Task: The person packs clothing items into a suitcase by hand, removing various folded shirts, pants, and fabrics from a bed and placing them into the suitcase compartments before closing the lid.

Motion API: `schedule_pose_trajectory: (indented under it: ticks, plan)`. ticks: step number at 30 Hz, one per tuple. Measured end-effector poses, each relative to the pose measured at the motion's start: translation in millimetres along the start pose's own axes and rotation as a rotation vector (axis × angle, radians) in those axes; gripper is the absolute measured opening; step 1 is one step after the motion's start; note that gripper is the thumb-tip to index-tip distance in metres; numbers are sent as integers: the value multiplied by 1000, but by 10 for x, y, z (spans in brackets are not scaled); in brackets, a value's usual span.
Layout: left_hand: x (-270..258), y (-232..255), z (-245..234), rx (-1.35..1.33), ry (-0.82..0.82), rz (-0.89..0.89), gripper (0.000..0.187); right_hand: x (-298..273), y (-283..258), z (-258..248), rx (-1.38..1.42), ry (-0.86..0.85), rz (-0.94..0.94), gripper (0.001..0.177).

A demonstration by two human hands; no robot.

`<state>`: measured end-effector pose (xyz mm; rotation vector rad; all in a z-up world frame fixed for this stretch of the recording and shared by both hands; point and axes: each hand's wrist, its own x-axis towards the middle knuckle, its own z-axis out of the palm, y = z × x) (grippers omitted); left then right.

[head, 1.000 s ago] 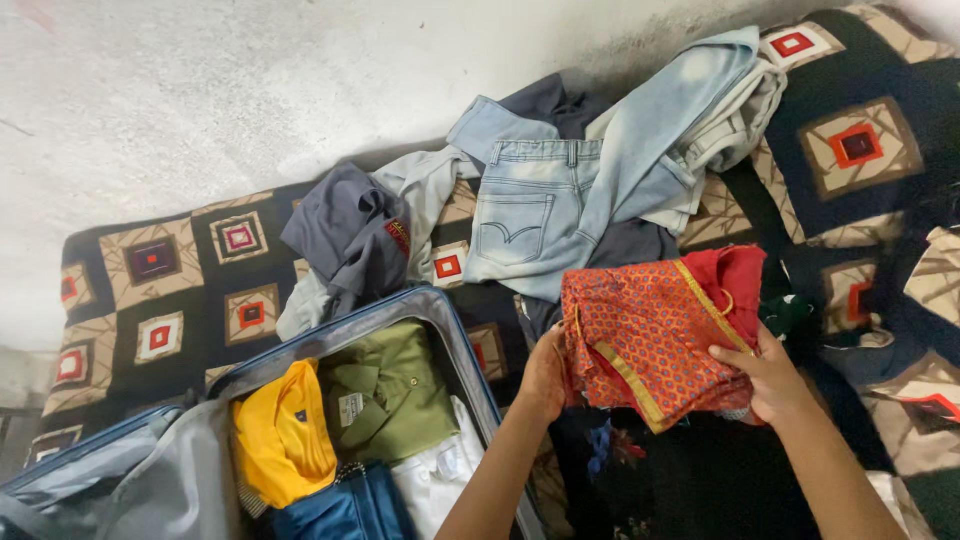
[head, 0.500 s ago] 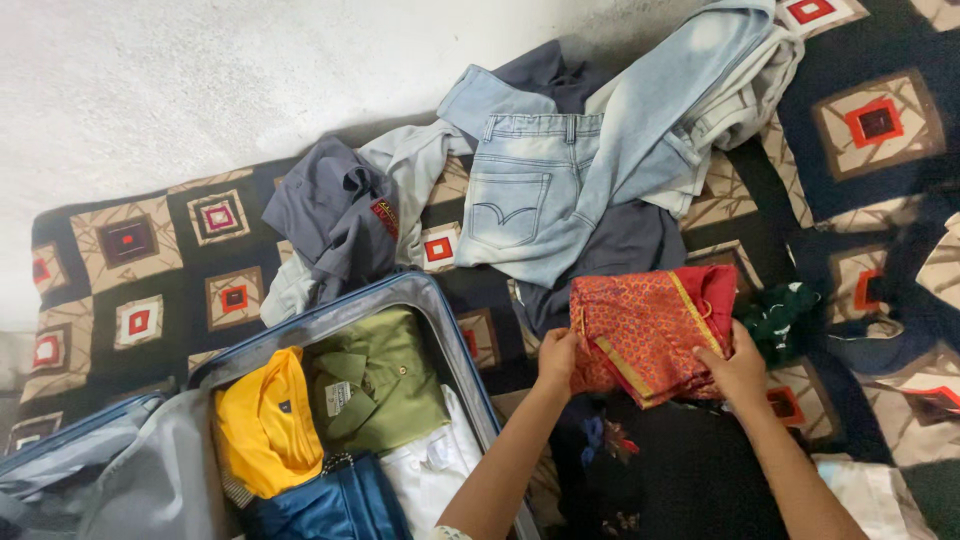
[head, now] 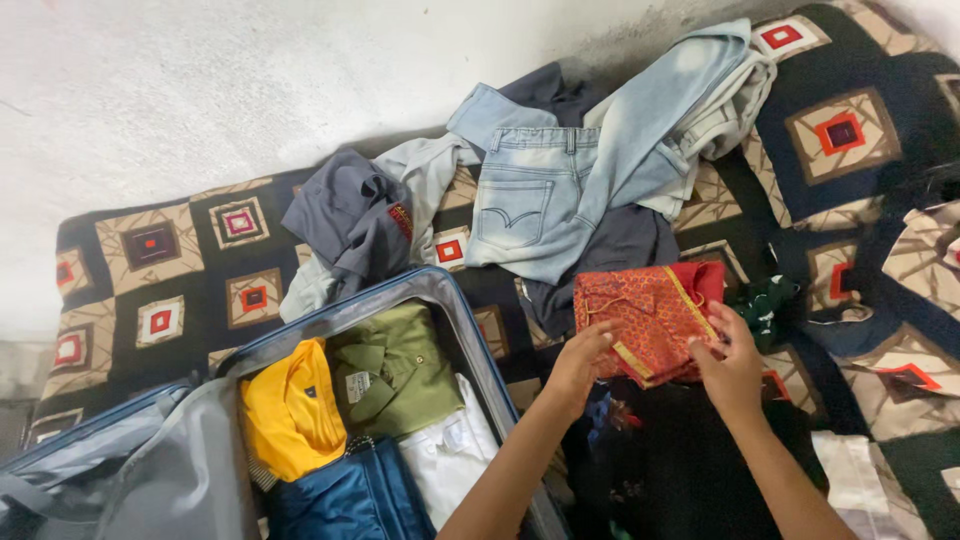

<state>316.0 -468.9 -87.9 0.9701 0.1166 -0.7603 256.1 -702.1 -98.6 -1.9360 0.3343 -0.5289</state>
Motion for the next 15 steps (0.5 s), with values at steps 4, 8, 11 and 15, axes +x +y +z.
schedule_pose_trajectory:
  ticks: [4,8,11,15]
  plan:
    - [-697,116,-77,74,13,109,50,-308,-513,63,122,-74,82,59]
    - [-1370,93,-123,-19,-1,121,50,-805,-1021,61,273,-89,107,57]
    - [-1774,101,-107,-3,10,165,52,-1156,-1338,42,214,-104,215,57]
    - [-2282,88,-69,-48,34,214,53,-1601,-1605,110,331,-115,130,51]
